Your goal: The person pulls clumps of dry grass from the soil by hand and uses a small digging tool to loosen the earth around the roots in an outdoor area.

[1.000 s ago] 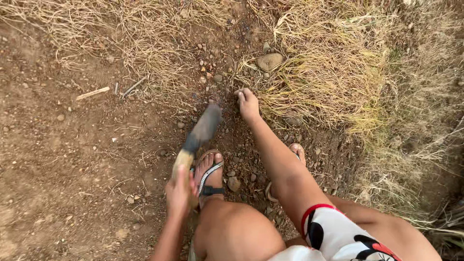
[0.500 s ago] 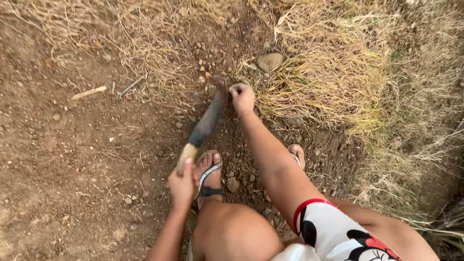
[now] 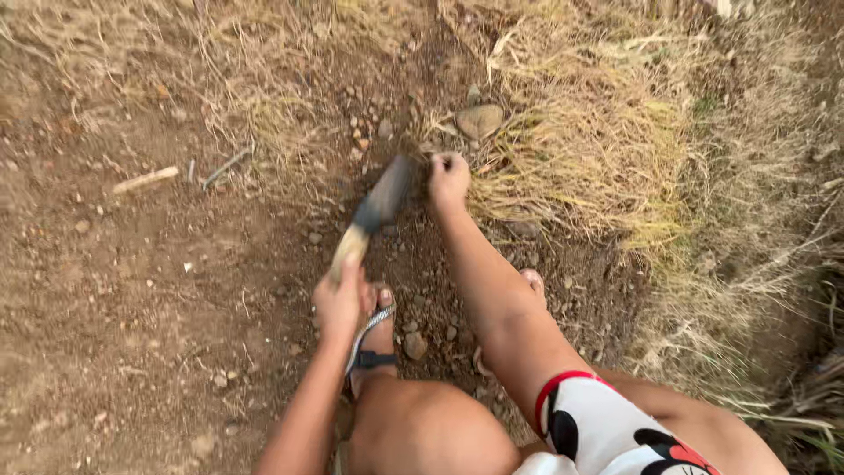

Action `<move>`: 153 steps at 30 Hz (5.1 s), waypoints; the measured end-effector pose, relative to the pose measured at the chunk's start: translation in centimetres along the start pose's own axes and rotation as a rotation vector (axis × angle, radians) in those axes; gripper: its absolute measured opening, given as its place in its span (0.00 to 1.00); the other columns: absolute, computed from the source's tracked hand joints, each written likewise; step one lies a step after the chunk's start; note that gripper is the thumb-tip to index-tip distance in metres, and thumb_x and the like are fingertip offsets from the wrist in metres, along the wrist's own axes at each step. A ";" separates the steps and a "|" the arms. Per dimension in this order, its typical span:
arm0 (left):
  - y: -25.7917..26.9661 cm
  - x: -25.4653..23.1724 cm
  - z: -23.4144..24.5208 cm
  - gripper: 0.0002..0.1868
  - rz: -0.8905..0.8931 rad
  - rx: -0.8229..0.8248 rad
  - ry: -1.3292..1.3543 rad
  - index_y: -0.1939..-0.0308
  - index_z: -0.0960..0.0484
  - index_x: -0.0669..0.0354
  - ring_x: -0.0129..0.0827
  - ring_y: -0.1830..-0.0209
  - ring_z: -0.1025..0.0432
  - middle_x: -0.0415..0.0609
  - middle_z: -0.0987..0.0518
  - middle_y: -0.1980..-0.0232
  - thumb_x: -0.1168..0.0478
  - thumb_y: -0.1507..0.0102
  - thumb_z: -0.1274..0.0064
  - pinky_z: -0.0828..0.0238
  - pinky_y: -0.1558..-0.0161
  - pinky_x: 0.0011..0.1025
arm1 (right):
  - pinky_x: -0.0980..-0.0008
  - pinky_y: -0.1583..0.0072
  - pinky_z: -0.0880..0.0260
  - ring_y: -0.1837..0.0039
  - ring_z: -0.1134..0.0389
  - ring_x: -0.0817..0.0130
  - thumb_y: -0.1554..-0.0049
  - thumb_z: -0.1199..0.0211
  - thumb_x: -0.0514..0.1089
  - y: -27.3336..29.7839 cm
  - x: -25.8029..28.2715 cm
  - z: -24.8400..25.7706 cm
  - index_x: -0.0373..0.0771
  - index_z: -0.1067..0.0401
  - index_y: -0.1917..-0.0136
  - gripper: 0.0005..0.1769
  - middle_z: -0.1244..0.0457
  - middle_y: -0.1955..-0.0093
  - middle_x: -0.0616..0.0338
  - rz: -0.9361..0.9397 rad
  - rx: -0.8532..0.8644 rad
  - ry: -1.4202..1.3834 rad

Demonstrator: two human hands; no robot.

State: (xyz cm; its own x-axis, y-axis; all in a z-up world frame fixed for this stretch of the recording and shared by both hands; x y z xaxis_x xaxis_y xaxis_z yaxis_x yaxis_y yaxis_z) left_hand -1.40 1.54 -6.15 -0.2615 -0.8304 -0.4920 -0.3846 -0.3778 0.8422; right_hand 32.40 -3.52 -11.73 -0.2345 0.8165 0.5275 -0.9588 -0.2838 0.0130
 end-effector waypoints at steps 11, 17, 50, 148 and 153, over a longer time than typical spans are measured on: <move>-3.7 2.1 -4.2 0.26 0.150 0.025 0.367 0.64 0.25 0.66 0.29 0.86 0.38 0.43 0.32 0.80 0.43 0.31 0.51 0.38 0.85 0.30 | 0.64 0.39 0.29 0.44 0.30 0.66 0.40 0.53 0.28 -0.6 4.0 1.8 0.38 0.29 0.50 0.13 0.31 0.47 0.53 0.244 0.137 -0.147; 2.3 2.4 2.4 0.24 0.213 0.042 0.288 0.66 0.23 0.60 0.26 0.87 0.39 0.39 0.34 0.80 0.42 0.33 0.53 0.37 0.84 0.30 | 0.62 0.37 0.32 0.42 0.32 0.66 0.36 0.53 0.31 -3.0 2.9 3.4 0.36 0.30 0.51 0.10 0.33 0.45 0.53 0.226 0.015 -0.179; -0.1 -0.3 -1.2 0.18 -0.112 0.059 0.063 0.67 0.23 0.64 0.25 0.87 0.34 0.42 0.27 0.80 0.51 0.33 0.48 0.33 0.85 0.28 | 0.60 0.51 0.34 0.54 0.40 0.62 0.30 0.48 0.43 -4.6 -2.7 3.3 0.35 0.37 0.52 0.10 0.37 0.53 0.54 -0.117 0.156 -0.294; 4.1 3.8 0.7 0.23 0.066 0.215 -0.153 0.60 0.21 0.63 0.30 0.84 0.34 0.44 0.29 0.80 0.44 0.33 0.51 0.35 0.82 0.31 | 0.55 0.47 0.29 0.50 0.31 0.50 0.36 0.43 0.38 -2.2 -7.4 7.2 0.40 0.38 0.46 0.06 0.33 0.51 0.50 -0.108 0.217 0.035; -0.5 2.5 -5.9 0.14 0.226 0.065 0.281 0.56 0.22 0.62 0.22 0.81 0.32 0.41 0.25 0.73 0.53 0.31 0.51 0.34 0.80 0.26 | 0.56 0.47 0.30 0.50 0.31 0.54 0.37 0.42 0.35 -2.3 -7.4 6.8 0.40 0.38 0.45 0.09 0.34 0.50 0.49 0.173 0.114 0.008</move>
State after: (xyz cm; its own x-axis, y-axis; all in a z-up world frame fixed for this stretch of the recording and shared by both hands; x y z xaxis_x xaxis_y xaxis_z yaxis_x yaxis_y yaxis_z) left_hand 3.38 -2.74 -6.46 -0.0964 -0.9734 -0.2078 -0.4031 -0.1527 0.9023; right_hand 37.42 -12.33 -9.84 -0.3960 0.7546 0.5233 -0.8799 -0.4748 0.0189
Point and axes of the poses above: each hand's wrist, its own y-axis away from the middle knuckle, its own z-axis out of the back of the hand, x = y × z, the point moved 5 cm from there along -y, towards the middle knuckle
